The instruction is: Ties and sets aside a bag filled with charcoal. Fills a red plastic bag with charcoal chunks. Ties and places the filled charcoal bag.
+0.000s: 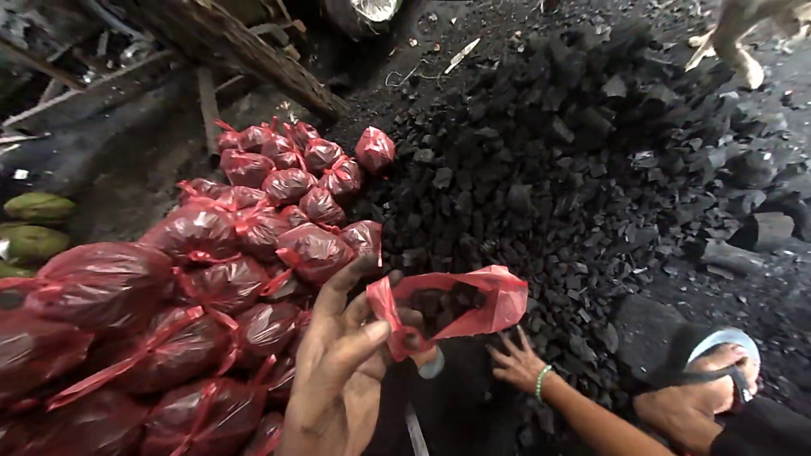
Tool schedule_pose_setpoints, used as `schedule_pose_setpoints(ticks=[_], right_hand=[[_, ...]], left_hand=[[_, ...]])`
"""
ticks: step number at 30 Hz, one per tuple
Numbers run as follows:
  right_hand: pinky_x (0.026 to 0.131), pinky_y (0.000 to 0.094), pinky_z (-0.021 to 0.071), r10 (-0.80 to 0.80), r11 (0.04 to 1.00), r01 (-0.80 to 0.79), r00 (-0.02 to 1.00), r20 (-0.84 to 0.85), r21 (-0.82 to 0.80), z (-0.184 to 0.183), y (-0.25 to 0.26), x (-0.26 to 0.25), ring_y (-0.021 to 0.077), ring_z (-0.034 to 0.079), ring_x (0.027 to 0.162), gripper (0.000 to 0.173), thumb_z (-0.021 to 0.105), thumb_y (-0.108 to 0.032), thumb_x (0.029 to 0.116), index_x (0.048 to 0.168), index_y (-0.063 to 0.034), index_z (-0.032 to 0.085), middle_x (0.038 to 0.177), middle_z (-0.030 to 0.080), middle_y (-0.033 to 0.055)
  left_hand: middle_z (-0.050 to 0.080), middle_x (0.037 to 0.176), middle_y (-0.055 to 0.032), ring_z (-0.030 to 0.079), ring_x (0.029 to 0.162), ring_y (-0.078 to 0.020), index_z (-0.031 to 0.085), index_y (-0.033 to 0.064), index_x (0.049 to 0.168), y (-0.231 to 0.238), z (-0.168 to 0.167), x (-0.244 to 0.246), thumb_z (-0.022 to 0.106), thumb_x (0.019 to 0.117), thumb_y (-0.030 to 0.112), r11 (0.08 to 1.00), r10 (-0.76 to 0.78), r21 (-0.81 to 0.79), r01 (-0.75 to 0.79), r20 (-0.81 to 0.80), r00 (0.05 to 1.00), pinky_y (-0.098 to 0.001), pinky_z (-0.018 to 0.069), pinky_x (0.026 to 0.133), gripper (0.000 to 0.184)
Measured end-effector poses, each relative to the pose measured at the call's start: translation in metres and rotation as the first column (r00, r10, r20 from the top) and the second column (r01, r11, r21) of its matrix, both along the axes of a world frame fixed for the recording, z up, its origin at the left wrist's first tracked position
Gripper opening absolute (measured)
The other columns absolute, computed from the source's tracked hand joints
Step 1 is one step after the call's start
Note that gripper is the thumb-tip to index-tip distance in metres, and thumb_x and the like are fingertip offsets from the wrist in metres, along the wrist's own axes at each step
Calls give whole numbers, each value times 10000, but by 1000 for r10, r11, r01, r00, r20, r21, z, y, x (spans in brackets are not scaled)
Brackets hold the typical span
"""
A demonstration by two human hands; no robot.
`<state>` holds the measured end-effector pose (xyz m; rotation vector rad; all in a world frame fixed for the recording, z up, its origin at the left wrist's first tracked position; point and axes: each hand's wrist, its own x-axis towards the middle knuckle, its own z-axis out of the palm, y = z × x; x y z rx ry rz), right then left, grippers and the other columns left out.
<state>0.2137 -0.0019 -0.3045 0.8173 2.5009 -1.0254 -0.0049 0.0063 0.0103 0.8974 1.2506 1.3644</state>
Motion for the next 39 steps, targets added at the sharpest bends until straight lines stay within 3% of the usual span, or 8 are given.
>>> schedule_pose_setpoints(ticks=[8, 13, 16, 22, 26, 29, 32, 39], right_hand=[[1027, 749, 411, -433, 901, 434, 897, -93, -9, 44, 66, 56, 585, 430, 1367, 465, 658, -3, 928, 1365, -160, 671, 1509, 489, 282], [779, 407, 608, -943, 172, 575, -139, -303, -800, 106, 88, 74, 218, 685, 928, 626, 665, 54, 868, 1453, -59, 469, 1200, 648, 134], [706, 372, 650, -875, 273, 58, -399, -273, -960, 156, 86, 64, 164, 742, 884, 673, 781, -107, 786, 1361, -324, 509, 1162, 727, 2], [1092, 507, 475, -430, 903, 281, 562, -707, -326, 183, 79, 10, 305, 552, 1340, 567, 779, -20, 838, 1383, -126, 663, 1510, 527, 175], [927, 318, 585, -632, 563, 678, -15, -775, -472, 151, 66, 20, 120, 693, 1012, 246, 556, -17, 975, 1172, 38, 692, 1138, 719, 104], [1051, 540, 498, -868, 326, 911, 181, -463, -254, 92, 29, 19, 383, 636, 1192, 299, 534, -32, 1014, 1258, 115, 627, 1270, 644, 292], [1156, 694, 330, -373, 914, 354, 925, -67, -198, 33, -36, -8, 474, 414, 1448, 358, 554, -9, 992, 1338, 28, 637, 1508, 509, 261], [1209, 752, 54, 268, 953, -273, 962, -58, -129, -28, -80, 19, 424, 192, 1569, 587, 805, -185, 883, 1414, -27, 609, 1668, 335, 148]], left_hand=[[699, 1126, -60, 713, 820, -148, 537, 218, 1386, 6, -2, 11, 654, 877, 314, 993, -77, -82, 88, 125, 989, -297, 614, 655, 531], [691, 1051, -62, 708, 747, -147, 495, 229, 1410, 11, -8, 33, 645, 846, 303, 964, -165, -199, 176, 67, 984, -279, 602, 608, 588], [683, 1076, -66, 707, 790, -143, 458, 202, 1462, 13, -13, 44, 618, 849, 266, 951, -228, -204, 231, 41, 973, -280, 607, 650, 637], [679, 1013, -31, 680, 726, -102, 448, 234, 1449, 19, -7, 41, 530, 891, 263, 961, -205, -179, 209, 37, 978, -246, 578, 603, 565], [682, 1036, -27, 677, 725, -96, 485, 228, 1440, 14, -1, 28, 538, 918, 263, 979, -169, -106, 173, 48, 985, -238, 586, 617, 526], [670, 1104, -34, 679, 757, -106, 477, 215, 1435, 13, 4, 23, 582, 896, 282, 990, -127, -50, 129, 40, 991, -244, 587, 616, 552], [663, 1142, -31, 676, 772, -107, 473, 223, 1442, 10, 4, 20, 625, 879, 324, 991, -129, -40, 129, 12, 992, -243, 582, 607, 592], [680, 1130, -9, 694, 809, -97, 514, 242, 1416, 9, -2, 13, 699, 858, 402, 991, -130, -41, 129, -3, 992, -249, 601, 651, 609]])
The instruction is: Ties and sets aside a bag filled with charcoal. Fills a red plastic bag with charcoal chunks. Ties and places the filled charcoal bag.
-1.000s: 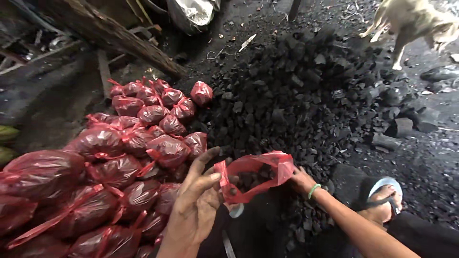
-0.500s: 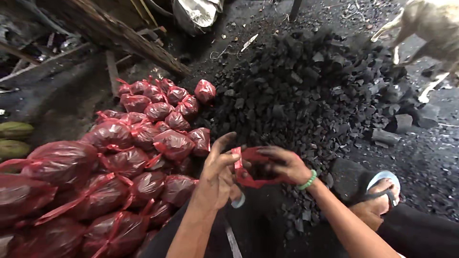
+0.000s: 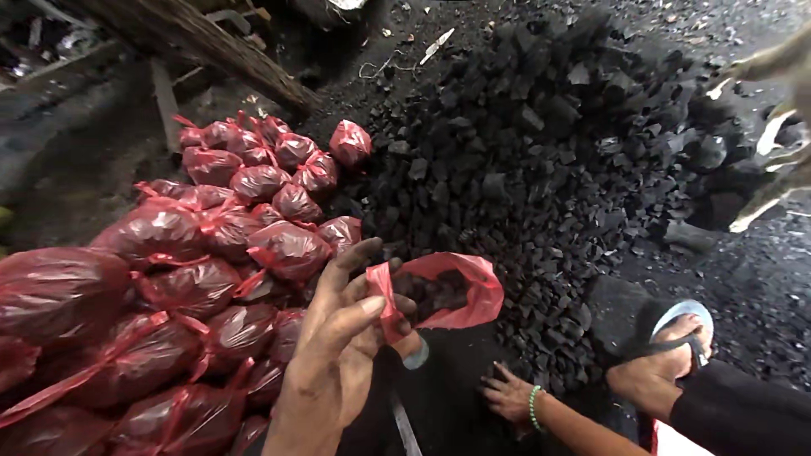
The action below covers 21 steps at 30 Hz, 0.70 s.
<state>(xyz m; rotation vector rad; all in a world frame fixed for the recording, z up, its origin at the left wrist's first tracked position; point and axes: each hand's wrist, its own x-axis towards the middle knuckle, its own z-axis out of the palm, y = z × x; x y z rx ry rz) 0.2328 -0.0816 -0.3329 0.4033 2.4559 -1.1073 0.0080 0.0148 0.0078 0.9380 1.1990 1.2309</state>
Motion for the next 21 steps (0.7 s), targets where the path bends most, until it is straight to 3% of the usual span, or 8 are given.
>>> schedule_pose_setpoints(ticks=[2, 3, 6, 11, 17, 21], right_hand=[[1217, 743, 76, 40, 998, -38, 998, -41, 41, 7, 10, 36, 437, 289, 1535, 379, 652, -46, 968, 1347, -52, 672, 1580, 465, 186], [1216, 746, 70, 25, 999, -24, 999, -34, 47, 12, 16, 51, 444, 298, 1528, 372, 591, -12, 996, 1352, -81, 677, 1564, 484, 190], [1199, 772, 50, -30, 994, 31, 999, -15, 107, 21, 46, 78, 458, 297, 1525, 410, 575, 38, 986, 1361, -95, 672, 1547, 496, 207], [1158, 814, 68, -230, 948, 232, 973, -38, 216, 46, 111, 80, 463, 272, 1532, 357, 539, -48, 1029, 1353, -101, 680, 1584, 457, 190], [1103, 788, 271, -484, 820, 467, 875, -34, 331, 61, 137, 72, 479, 382, 1465, 409, 534, 11, 1007, 1349, -159, 681, 1522, 506, 224], [1037, 672, 454, -672, 716, 653, 740, -7, 246, 78, 165, 65, 515, 424, 1397, 399, 604, 23, 969, 1324, -134, 692, 1467, 512, 275]], left_hand=[[682, 1104, -1, 691, 789, -92, 528, 239, 1388, 1, 2, 2, 675, 871, 371, 1000, 22, 2, -22, 15, 1000, -248, 602, 641, 554], [688, 1077, -2, 693, 770, -91, 540, 237, 1371, 1, 2, 3, 666, 877, 356, 1000, 29, 2, -29, 28, 999, -246, 602, 626, 523], [690, 1063, -9, 689, 766, -96, 540, 242, 1361, 1, 1, 3, 615, 899, 332, 1000, 19, -19, -18, 39, 999, -243, 594, 623, 478], [698, 1040, -22, 698, 748, -105, 541, 221, 1372, 3, -5, 7, 611, 894, 329, 998, 20, -65, -17, 43, 999, -251, 599, 607, 494], [694, 1055, -21, 701, 777, -120, 531, 226, 1384, 4, -8, 7, 676, 857, 386, 997, -23, -76, 26, 41, 999, -279, 606, 641, 569], [693, 1026, -26, 700, 752, -124, 530, 226, 1374, 6, -11, 12, 664, 872, 371, 997, -21, -79, 23, 21, 1000, -280, 608, 629, 540]])
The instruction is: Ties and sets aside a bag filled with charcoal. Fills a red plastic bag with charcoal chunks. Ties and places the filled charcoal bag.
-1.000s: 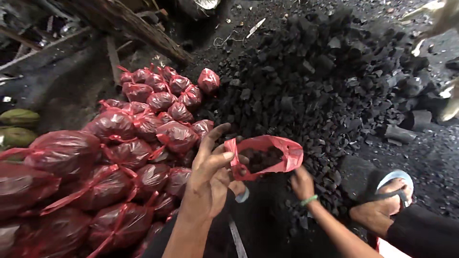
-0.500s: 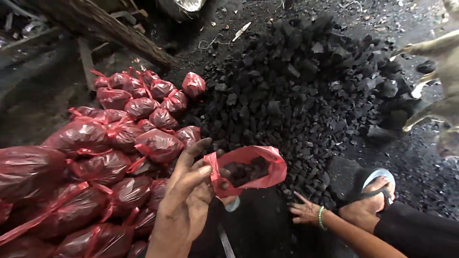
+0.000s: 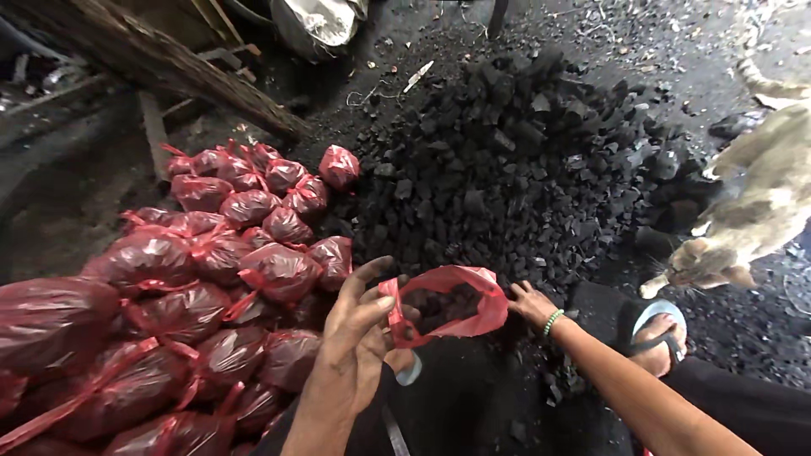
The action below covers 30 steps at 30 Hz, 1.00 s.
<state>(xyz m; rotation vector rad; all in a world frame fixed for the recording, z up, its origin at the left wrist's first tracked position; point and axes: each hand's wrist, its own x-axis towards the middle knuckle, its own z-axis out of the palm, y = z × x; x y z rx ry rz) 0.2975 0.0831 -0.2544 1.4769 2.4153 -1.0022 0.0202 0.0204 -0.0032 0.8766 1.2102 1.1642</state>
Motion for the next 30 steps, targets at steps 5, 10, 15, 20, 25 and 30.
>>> schedule_pose_setpoints(ticks=[5, 10, 15, 20, 25, 30], right_hand=[[936, 541, 535, -713, 681, 642, 469, -522, -353, 37, 28, -3, 370, 624, 1112, 400, 734, 35, 882, 1268, 13, 636, 1286, 601, 261], [775, 313, 600, -542, 834, 222, 160, -825, -505, 108, 3, -55, 113, 684, 912, 365, 702, 4, 769, 1118, -96, 666, 1117, 707, 32], [1012, 417, 526, -282, 958, 101, 493, -823, -267, 130, 18, -51, 205, 633, 1176, 436, 685, -105, 931, 1361, -47, 640, 1350, 639, 131], [1047, 600, 481, -708, 692, 691, 595, -382, -207, 31, 45, 41, 430, 591, 1243, 552, 747, -287, 956, 1376, 32, 583, 1395, 566, 297], [1107, 768, 301, -536, 809, 567, 819, 205, -153, -25, -10, 4, 565, 250, 1490, 1103, 854, -524, 789, 1651, -200, 249, 1626, 265, 330], [1033, 715, 428, -380, 883, 425, 896, 229, -201, -21, -13, -10, 563, 339, 1440, 955, 849, -291, 831, 1624, -283, 318, 1607, 291, 322]], left_hand=[[672, 1050, -34, 686, 759, -128, 472, 190, 1435, 3, -9, 13, 590, 874, 279, 998, -31, -64, 26, -80, 996, -288, 600, 641, 580], [675, 1041, -63, 685, 759, -132, 474, 175, 1451, 4, -14, 19, 573, 885, 287, 992, -52, -116, 48, -32, 998, -270, 590, 638, 586], [700, 1033, -74, 698, 735, -139, 505, 202, 1422, 1, -12, 11, 645, 851, 367, 991, -31, -133, 36, 43, 999, -266, 593, 609, 611], [697, 1080, -112, 709, 780, -180, 463, 181, 1452, -2, -5, 1, 629, 853, 347, 994, 31, -103, -20, 112, 993, -288, 596, 629, 644], [681, 1145, -87, 708, 819, -177, 412, 145, 1458, -3, -2, -2, 654, 855, 324, 998, -18, -64, 24, 90, 996, -303, 608, 675, 674], [675, 1138, -63, 704, 815, -161, 426, 115, 1438, -3, -3, -2, 610, 881, 278, 999, 4, -53, -3, 20, 1000, -296, 610, 678, 609]])
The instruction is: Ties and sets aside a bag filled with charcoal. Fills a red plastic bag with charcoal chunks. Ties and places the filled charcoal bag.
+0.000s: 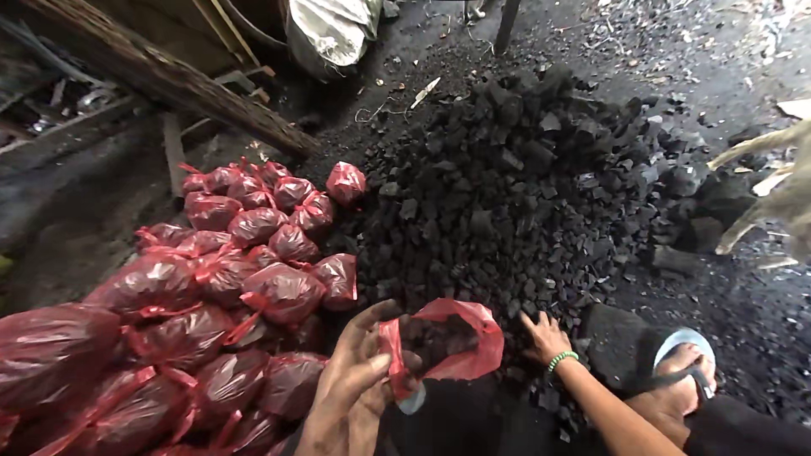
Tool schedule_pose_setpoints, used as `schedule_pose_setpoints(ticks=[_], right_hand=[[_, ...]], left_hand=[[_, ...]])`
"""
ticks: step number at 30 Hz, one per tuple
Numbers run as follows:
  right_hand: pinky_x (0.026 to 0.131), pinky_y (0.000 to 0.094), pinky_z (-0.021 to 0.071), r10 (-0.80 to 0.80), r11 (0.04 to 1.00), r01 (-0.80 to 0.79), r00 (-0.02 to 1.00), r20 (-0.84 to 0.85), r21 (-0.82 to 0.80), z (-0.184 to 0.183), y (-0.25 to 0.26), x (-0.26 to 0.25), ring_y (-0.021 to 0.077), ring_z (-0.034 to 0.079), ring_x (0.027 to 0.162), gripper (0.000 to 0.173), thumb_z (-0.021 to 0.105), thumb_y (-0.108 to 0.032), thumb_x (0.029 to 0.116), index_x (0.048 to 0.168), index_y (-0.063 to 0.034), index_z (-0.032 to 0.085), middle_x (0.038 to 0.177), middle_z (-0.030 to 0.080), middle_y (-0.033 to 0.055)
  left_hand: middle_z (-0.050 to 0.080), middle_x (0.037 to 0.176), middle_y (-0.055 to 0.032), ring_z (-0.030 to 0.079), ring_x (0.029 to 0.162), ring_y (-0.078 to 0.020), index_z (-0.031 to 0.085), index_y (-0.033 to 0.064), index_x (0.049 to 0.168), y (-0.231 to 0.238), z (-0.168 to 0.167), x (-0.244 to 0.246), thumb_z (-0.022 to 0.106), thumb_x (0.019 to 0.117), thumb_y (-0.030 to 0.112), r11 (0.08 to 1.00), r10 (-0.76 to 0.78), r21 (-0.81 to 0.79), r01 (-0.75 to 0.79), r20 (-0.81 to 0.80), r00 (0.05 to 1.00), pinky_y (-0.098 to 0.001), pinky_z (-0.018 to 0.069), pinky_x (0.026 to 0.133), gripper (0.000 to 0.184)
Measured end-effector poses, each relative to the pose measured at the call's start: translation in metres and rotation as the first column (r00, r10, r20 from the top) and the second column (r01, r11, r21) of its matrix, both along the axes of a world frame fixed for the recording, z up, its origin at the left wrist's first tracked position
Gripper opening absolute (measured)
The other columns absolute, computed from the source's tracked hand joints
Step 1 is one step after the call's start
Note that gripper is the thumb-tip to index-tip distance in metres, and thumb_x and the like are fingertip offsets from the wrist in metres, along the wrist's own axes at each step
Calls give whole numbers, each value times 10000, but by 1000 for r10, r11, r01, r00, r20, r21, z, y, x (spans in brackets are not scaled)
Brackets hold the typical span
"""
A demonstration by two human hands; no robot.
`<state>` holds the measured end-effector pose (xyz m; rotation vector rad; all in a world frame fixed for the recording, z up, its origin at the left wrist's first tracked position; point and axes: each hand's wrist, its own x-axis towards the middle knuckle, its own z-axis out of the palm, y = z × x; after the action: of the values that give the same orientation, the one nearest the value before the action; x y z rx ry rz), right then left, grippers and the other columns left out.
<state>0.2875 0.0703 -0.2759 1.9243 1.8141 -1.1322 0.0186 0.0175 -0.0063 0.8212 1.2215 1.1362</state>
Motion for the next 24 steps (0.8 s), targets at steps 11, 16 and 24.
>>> schedule_pose_setpoints(ticks=[11, 16, 24], right_hand=[[1074, 594, 459, -432, 859, 511, 736, -521, 9, 20, 21, 58, 432, 606, 1242, 700, 859, -151, 832, 1436, 16, 548, 1319, 624, 306], [687, 365, 615, -336, 761, 624, 145, -931, -177, 101, 23, 47, 158, 690, 804, 478, 746, -99, 753, 1213, -72, 617, 1001, 698, 56], [1078, 551, 481, 231, 968, -138, 808, -542, 207, 127, 25, -28, 338, 613, 1260, 695, 861, -127, 807, 1446, -164, 589, 1388, 623, 177]], left_hand=[[703, 1005, -90, 712, 755, -162, 514, 152, 1401, 4, -10, 22, 698, 817, 346, 999, 7, -46, -4, 59, 998, -285, 607, 638, 643], [690, 1051, -97, 707, 784, -176, 503, 149, 1418, 8, -15, 48, 653, 842, 334, 996, -88, -23, 91, 87, 992, -310, 610, 670, 623], [649, 1090, -154, 690, 829, -249, 433, 124, 1446, 15, -52, 57, 426, 981, 179, 970, -24, -239, 45, 87, 996, -380, 587, 717, 469]])
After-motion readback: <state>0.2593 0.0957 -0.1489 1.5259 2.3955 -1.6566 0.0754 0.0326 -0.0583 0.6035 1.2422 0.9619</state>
